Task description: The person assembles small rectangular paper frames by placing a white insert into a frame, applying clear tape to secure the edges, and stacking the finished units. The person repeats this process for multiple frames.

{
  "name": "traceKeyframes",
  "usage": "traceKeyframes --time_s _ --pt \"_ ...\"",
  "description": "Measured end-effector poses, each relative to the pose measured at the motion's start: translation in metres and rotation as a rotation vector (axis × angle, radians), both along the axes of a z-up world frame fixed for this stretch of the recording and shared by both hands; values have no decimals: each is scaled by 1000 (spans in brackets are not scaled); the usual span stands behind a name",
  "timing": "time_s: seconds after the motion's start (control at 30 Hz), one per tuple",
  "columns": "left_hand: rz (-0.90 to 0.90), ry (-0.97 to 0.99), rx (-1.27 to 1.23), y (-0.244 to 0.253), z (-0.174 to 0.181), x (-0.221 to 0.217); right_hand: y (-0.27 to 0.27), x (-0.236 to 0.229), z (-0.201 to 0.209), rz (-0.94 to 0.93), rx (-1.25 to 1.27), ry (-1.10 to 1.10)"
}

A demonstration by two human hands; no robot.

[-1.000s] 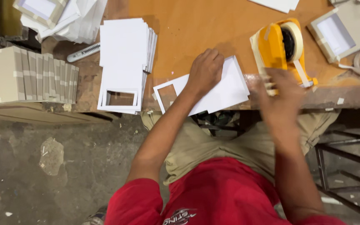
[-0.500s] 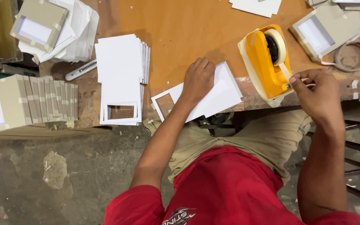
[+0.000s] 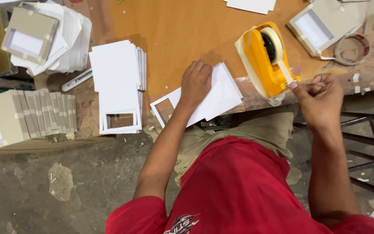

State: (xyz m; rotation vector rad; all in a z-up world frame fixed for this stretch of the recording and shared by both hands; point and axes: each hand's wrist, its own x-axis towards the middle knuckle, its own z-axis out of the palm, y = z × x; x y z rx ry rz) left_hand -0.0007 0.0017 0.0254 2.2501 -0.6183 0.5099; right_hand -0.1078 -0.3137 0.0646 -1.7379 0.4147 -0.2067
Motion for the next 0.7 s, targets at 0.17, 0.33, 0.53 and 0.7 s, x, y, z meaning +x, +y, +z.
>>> traceKeyframes --time_s 0.17,0.33,0.53,0.7 --pt "27 5 7 -2 1 -1 -10 -8 -14 16 69 -23" --pt "31 30 23 -3 3 2 -15 -9 -14 60 116 -26" --pt "45 13 31 -5 6 1 -14 -12 -17 51 180 -1" --pt "38 45 42 -7 7 1 -11 -19 -19 54 259 -20"
